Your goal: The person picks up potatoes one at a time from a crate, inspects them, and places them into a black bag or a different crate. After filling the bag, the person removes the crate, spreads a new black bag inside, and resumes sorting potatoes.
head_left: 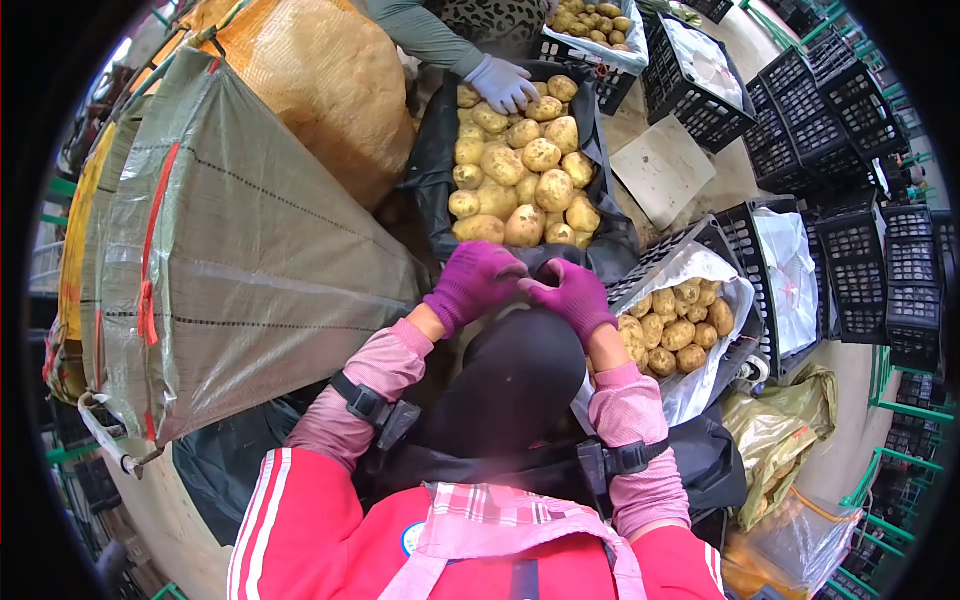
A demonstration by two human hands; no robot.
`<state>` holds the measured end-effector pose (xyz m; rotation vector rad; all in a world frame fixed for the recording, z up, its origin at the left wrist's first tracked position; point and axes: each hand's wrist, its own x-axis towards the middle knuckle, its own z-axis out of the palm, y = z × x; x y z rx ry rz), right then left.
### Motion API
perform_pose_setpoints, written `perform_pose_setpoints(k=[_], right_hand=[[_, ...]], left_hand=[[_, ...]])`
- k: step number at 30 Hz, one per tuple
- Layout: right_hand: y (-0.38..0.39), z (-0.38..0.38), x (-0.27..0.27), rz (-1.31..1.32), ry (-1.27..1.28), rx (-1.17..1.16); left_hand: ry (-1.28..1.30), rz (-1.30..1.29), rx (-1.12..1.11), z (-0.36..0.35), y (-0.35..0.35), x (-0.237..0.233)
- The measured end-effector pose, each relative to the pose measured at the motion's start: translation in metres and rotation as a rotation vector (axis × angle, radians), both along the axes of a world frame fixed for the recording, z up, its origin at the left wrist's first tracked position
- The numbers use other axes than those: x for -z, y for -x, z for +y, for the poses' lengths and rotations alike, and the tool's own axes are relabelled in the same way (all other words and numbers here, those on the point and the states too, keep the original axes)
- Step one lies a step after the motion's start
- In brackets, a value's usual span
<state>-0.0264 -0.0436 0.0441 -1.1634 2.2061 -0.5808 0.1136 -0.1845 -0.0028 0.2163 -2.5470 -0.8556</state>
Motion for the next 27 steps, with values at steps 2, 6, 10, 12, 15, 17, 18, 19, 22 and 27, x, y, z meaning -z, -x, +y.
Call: perform_pose_setpoints(k=[2, 6, 10, 12, 15, 17, 18, 19, 22, 27], right_hand=[[0.002, -0.005, 0.000, 0.121, -0.069, -0.113], [0.006, -0.012, 0.002, 0.362, -0.102, -0.306], [0.005, -0.019, -0.013, 0.425, -0.252, -0.424], [0.008, -0.024, -0.018, 0.496, -0.300, -0.434], [0.009, -0.024, -0.027, 0.465, -0.251, -0.415], [0.014, -0.028, -0.024, 0.434, -0.230, -0.519], [0.017, -0.031, -0.023, 0.418, -0.216, -0.571], [0.019, -0.034, -0.024, 0.249, -0.105, -0.582], [0.017, -0.037, -0.031, -0.083, 0.191, -0.580], [0.043, -0.055, -0.119, -0.535, 0.501, -0.219]], left_hand=[[0.017, -0.078, 0.004, 0.002, 0.005, -0.001], [0.080, -0.001, -0.113, 0.009, 0.009, -0.008], [0.113, 0.125, -0.052, 0.018, 0.042, 0.008], [0.103, 0.104, 0.076, 0.010, 0.055, 0.019], [0.126, 0.053, 0.182, 0.001, 0.067, 0.030], [0.136, -0.086, 0.192, -0.001, 0.070, 0.039], [0.161, -0.075, 0.145, -0.001, 0.071, 0.039], [0.186, -0.064, 0.098, 0.001, 0.070, 0.039], [0.207, -0.252, -0.088, -0.020, 0.080, 0.085], [0.156, -0.304, -0.292, -0.055, 0.087, 0.060]])
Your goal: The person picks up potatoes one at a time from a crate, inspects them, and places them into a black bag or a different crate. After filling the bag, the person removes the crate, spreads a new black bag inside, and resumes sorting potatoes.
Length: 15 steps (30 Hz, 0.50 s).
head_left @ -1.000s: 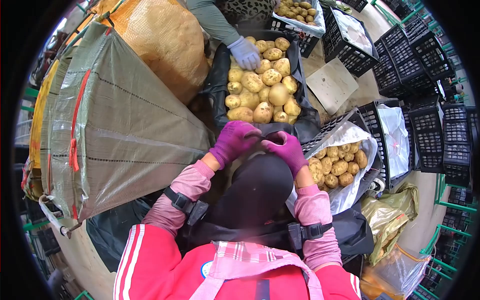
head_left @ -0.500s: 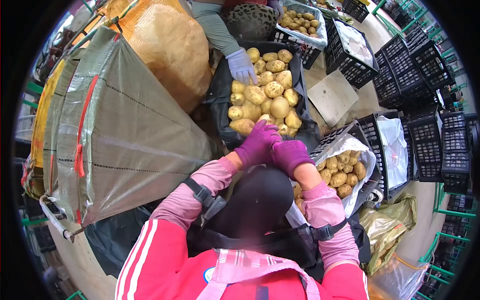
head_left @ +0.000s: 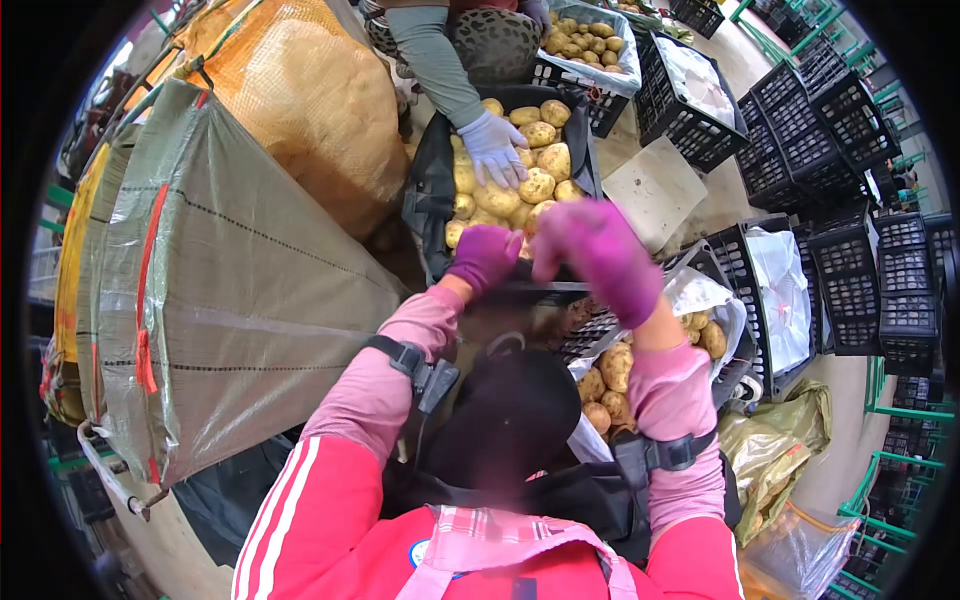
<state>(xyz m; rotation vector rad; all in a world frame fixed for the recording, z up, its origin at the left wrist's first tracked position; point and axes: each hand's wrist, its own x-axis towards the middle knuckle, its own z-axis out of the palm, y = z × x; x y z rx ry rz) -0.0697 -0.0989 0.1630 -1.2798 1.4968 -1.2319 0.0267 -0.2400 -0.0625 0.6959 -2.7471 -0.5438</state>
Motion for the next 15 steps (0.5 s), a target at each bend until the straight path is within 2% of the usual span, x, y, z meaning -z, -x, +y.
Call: perform_pose_setpoints(k=[1, 2, 4, 5, 6, 8, 9, 10, 11, 12, 13, 14, 15], right_hand=[[0.027, -0.009, -0.011, 0.311, 0.370, -0.033], [0.043, -0.013, -0.020, 0.303, 0.319, 0.070], [0.073, -0.028, -0.010, -0.054, 0.291, 0.322], [0.085, -0.032, -0.006, -0.058, 0.254, 0.376], [0.091, -0.034, -0.008, -0.064, 0.218, 0.432], [0.078, -0.034, -0.005, 0.023, 0.276, 0.369], [0.088, -0.034, 0.017, 0.217, 0.324, 0.321], [0.076, -0.016, 0.006, 0.410, 0.276, 0.362], [0.070, -0.002, 0.015, 0.324, 0.245, 0.422], [0.064, 0.023, 0.010, 0.400, 0.205, 0.453], [0.060, 0.051, 0.016, 0.490, 0.234, 0.492], [0.052, 0.088, 0.007, 0.405, 0.074, 0.428], [0.041, 0.132, 0.000, 0.355, -0.006, 0.479]], left_hand=[[-0.099, 0.067, -0.108, 0.001, 0.000, -0.021], [-0.134, 0.077, -0.100, 0.000, 0.004, -0.034], [-0.198, 0.108, -0.074, -0.004, 0.020, -0.057], [-0.192, 0.153, -0.012, -0.004, 0.029, -0.067], [-0.205, 0.224, -0.046, -0.008, 0.035, -0.080], [-0.251, 0.353, -0.104, -0.009, 0.044, -0.099], [-0.002, 0.302, -0.036, -0.045, 0.055, -0.066], [0.001, 0.380, -0.014, -0.077, 0.057, -0.049], [0.024, 0.204, -0.020, -0.097, 0.045, -0.057], [-0.347, -0.097, -0.287, -0.104, 0.031, -0.081], [-0.155, -0.133, -0.166, -0.150, 0.018, -0.051], [0.136, -0.090, 0.046, -0.197, -0.010, -0.014], [0.413, -0.060, 0.210, -0.239, -0.025, 0.013]])
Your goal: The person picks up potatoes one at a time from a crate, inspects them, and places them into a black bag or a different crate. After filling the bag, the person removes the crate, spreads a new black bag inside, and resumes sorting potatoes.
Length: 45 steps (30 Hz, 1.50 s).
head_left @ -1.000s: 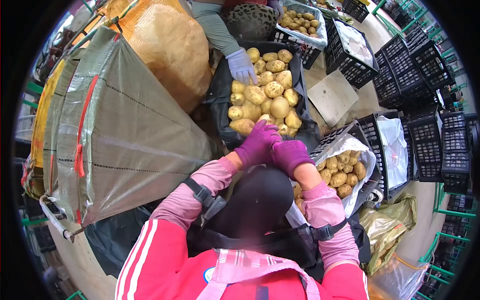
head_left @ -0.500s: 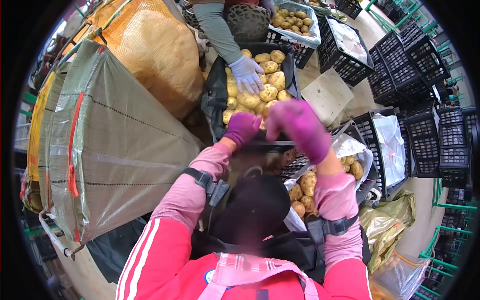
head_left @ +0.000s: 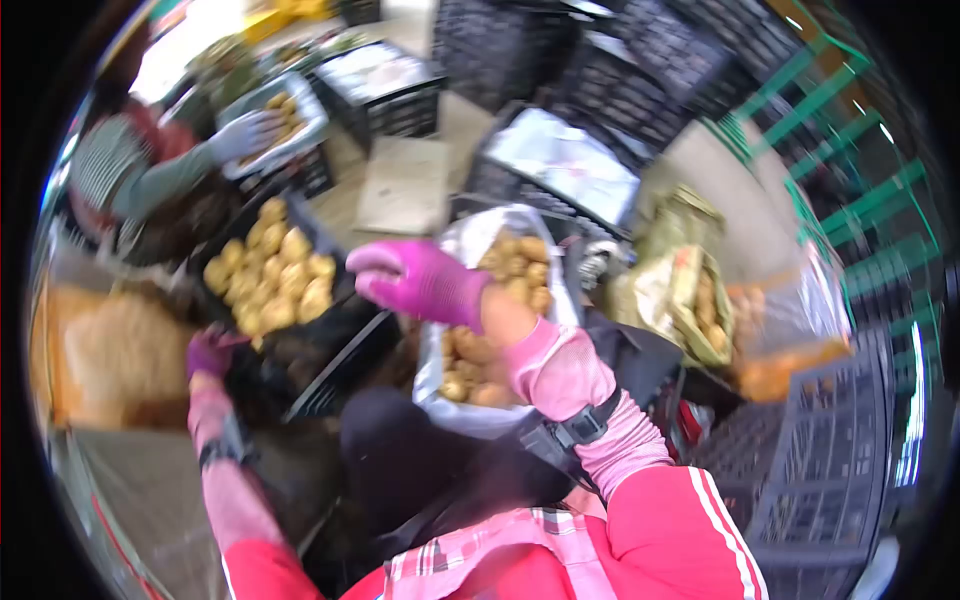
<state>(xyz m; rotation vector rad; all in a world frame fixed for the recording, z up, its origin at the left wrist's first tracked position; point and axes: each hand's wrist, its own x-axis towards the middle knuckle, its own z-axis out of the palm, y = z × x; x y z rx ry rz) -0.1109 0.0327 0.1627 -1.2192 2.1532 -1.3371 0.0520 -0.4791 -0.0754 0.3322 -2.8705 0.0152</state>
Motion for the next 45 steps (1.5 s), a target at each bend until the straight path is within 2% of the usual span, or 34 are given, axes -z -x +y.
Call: perform_pose_setpoints(k=[1, 2, 3, 4, 6, 7, 9, 11, 12, 13, 14, 16, 17, 18, 19, 20, 21, 22, 23, 24, 25, 27, 28, 29, 30, 31, 32, 33, 35, 36, 39, 40, 43, 45], right_hand=[[-0.010, 0.038, -0.004, -0.084, -0.045, 0.052], [-0.015, 0.078, -0.004, 0.026, -0.089, 0.159], [-0.026, 0.120, -0.005, 0.124, -0.147, 0.252], [-0.037, 0.160, -0.010, 0.154, -0.322, 0.399], [-0.074, 0.227, -0.042, 0.359, -0.432, 0.677], [-0.097, 0.255, -0.064, 0.447, -0.365, 0.781], [-0.154, 0.291, -0.120, 0.684, -0.338, 0.964], [-0.216, 0.311, -0.179, 1.022, -0.455, 1.133], [-0.247, 0.320, -0.207, 1.174, -0.496, 1.186], [-0.280, 0.326, -0.230, 1.301, -0.606, 1.360], [-0.308, 0.336, -0.253, 1.398, -0.637, 1.469], [-0.357, 0.378, -0.283, 1.440, -0.403, 1.663], [-0.379, 0.406, -0.296, 1.339, -0.374, 1.752], [-0.400, 0.433, -0.303, 1.365, -0.620, 1.838], [-0.420, 0.470, -0.305, 1.258, -0.730, 1.788], [-0.441, 0.510, -0.298, 1.153, -0.833, 1.731], [-0.462, 0.556, -0.282, 1.036, -0.784, 1.796], [-0.464, 0.578, -0.265, 0.924, -0.728, 1.846], [-0.464, 0.600, -0.250, 1.017, -0.683, 1.888], [-0.461, 0.609, -0.239, 1.105, -0.637, 1.923], [-0.462, 0.611, -0.232, 1.186, -0.590, 1.959], [-0.462, 0.604, -0.231, 1.435, -0.881, 1.875], [-0.465, 0.601, -0.231, 1.471, -0.950, 1.908], [-0.468, 0.603, -0.234, 1.496, -0.890, 1.900], [-0.481, 0.618, -0.237, 1.658, -0.921, 1.758], [-0.479, 0.588, -0.248, 1.671, -0.941, 1.842], [-0.487, 0.575, -0.257, 1.668, -0.877, 1.881], [-0.499, 0.574, -0.267, 1.621, -0.748, 1.926], [-0.522, 0.577, -0.283, 1.455, -0.407, 2.010], [-0.522, 0.573, -0.289, 1.399, -0.278, 2.017], [-0.499, 0.521, -0.300, 1.510, -0.194, 1.859], [-0.486, 0.497, -0.303, 1.579, -0.214, 1.770], [-0.438, 0.433, -0.305, 1.675, -0.238, 1.467], [-0.400, 0.392, -0.301, 1.674, -0.229, 1.270]], left_hand=[[0.337, 0.236, 0.228, -0.033, -0.011, 0.025], [0.140, -0.382, -0.173, -0.054, -0.011, 0.006], [0.112, -0.435, -0.334, -0.050, -0.014, -0.005], [0.032, -0.305, -0.457, -0.049, -0.014, -0.013], [-0.467, 0.371, -0.629, -0.003, 0.005, -0.061], [-0.718, 0.726, -0.604, 0.035, 0.015, -0.095], [-1.019, 1.170, -0.451, 0.129, 0.029, -0.170], [-1.029, 1.279, -0.276, 0.222, 0.038, -0.231], [-0.800, 1.250, -0.192, 0.266, 0.042, -0.251], [-0.569, 1.232, -0.113, 0.309, 0.045, -0.270], [-0.591, 1.200, 0.021, 0.348, 0.048, -0.287], [-1.088, 0.942, 0.403, 0.434, 0.042, -0.319], [-1.097, 0.715, 0.477, 0.472, 0.032, -0.329], [-1.075, 0.566, 0.696, 0.491, 0.033, -0.312], [-1.414, 0.411, 0.744, 0.536, 0.017, -0.312], [-1.318, 0.221, 0.859, 0.559, 0.006, -0.302], [-1.578, 0.100, 0.945, 0.592, -0.004, -0.281], [-1.346, 0.006, 1.178, 0.615, -0.022, -0.290], [-1.505, -0.274, 1.218, 0.640, -0.044, -0.290], [-1.570, -0.384, 1.401, 0.668, -0.060, -0.280], [-1.730, -0.583, 1.466, 0.701, -0.075, -0.254], [-1.433, -1.426, 1.218, 0.737, -0.090, -0.281], [-1.657, -1.621, 1.068, 0.757, -0.100, -0.267], [-1.897, -1.781, 0.899, 0.774, -0.109, -0.250], [-1.829, -1.805, 0.966, 0.784, -0.115, -0.250], [-1.735, -1.859, 1.022, 0.794, -0.122, -0.248], [-1.867, -1.921, 0.964, 0.808, -0.133, -0.253], [-1.991, -1.992, 0.917, 0.816, -0.143, -0.266], [-2.109, -1.852, 1.091, 0.811, -0.151, -0.314], [-2.174, -2.018, 1.017, 0.803, -0.153, -0.324], [-2.249, -1.838, 1.053, 0.797, -0.161, -0.321], [-2.375, -1.803, 0.979, 0.788, -0.159, -0.331], [-2.200, -1.209, 0.916, 0.785, -0.138, -0.322], [-2.098, -0.948, 1.010, 0.774, -0.104, -0.320]])
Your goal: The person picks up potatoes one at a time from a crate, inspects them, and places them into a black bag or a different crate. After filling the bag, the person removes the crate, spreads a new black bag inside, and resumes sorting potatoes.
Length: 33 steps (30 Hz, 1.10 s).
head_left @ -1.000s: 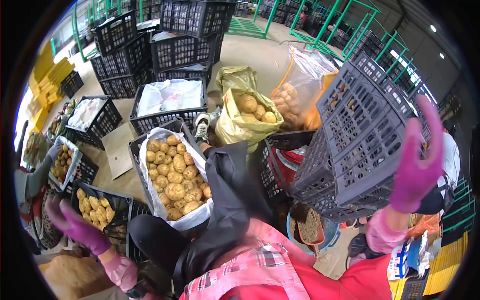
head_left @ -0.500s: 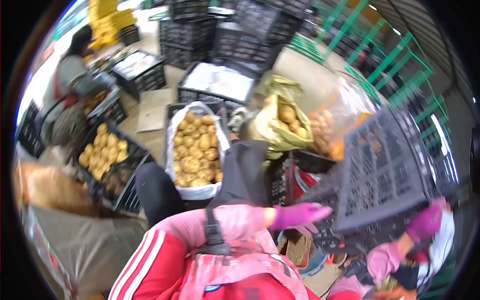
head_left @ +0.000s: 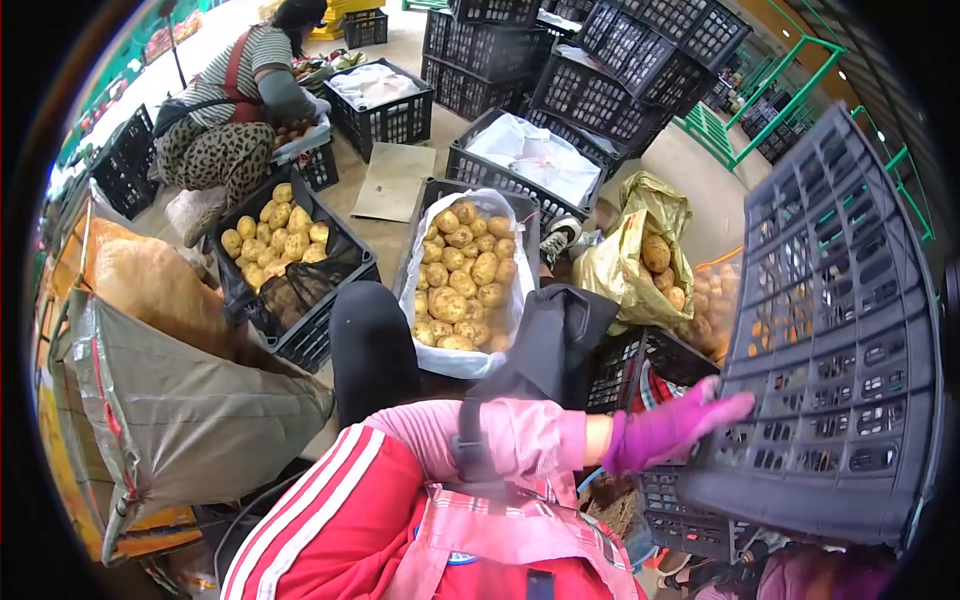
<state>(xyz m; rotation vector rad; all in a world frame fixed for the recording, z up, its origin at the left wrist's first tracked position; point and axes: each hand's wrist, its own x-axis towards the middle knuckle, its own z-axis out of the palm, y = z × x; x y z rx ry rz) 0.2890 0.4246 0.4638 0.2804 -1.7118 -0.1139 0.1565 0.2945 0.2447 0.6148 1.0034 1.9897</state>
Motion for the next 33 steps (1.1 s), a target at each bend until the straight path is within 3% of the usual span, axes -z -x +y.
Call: perform_pose_setpoints(k=[3, 7, 9, 11, 13, 14, 16, 18, 20, 22, 23, 24, 27, 29, 30, 32, 33], right_hand=[[0.050, -0.053, 0.013, -0.100, -0.091, -0.197], [0.107, -0.109, 0.038, -0.239, -0.135, -0.436], [0.134, -0.133, 0.058, -0.300, -0.130, -0.540], [0.163, -0.153, 0.085, -0.364, -0.092, -0.637], [0.195, -0.174, 0.123, -0.401, 0.012, -0.757], [0.208, -0.186, 0.140, -0.412, 0.044, -0.786], [0.229, -0.208, 0.171, -0.433, 0.084, -0.819], [0.248, -0.226, 0.198, -0.396, 0.089, -0.832], [0.261, -0.238, 0.214, -0.498, 0.086, -0.755], [0.271, -0.248, 0.219, -0.500, 0.112, -0.773], [0.278, -0.255, 0.219, -0.499, 0.120, -0.786], [0.283, -0.262, 0.214, -0.412, 0.112, -0.768], [0.310, -0.272, 0.205, -0.413, 0.160, -0.749], [0.320, -0.274, 0.197, -0.474, 0.180, -0.698], [0.324, -0.273, 0.191, -0.531, 0.239, -0.701], [0.330, -0.273, 0.177, -0.640, 0.357, -0.714], [0.335, -0.278, 0.171, -0.768, 0.507, -0.809]], left_hand=[[-0.105, 0.190, -0.408, -0.067, 0.027, -0.020], [-0.011, 0.044, -0.821, -0.109, 0.068, 0.020], [0.340, 0.453, -1.135, -0.135, 0.093, 0.077], [0.622, 0.552, -1.247, -0.159, 0.112, 0.138], [0.467, 0.101, -1.193, -0.190, 0.121, 0.170], [0.361, 0.002, -1.258, -0.202, 0.131, 0.189], [0.409, -0.035, -1.288, -0.230, 0.128, 0.206], [0.398, -0.083, -1.231, -0.255, 0.138, 0.247], [0.625, 0.014, -1.221, -0.277, 0.149, 0.310], [0.745, 0.099, -1.171, -0.287, 0.124, 0.239], [0.794, 0.046, -1.137, -0.293, 0.120, 0.226], [0.843, -0.018, -1.097, -0.298, 0.111, 0.225], [0.913, 0.495, -1.026, -0.302, 0.057, 0.281], [0.833, 0.352, -0.846, -0.292, 0.019, 0.272], [0.744, 0.059, -0.709, -0.285, 0.008, 0.248], [0.954, 0.090, -0.327, -0.267, -0.018, 0.221], [0.961, 0.287, -0.205, -0.259, -0.025, 0.204]])
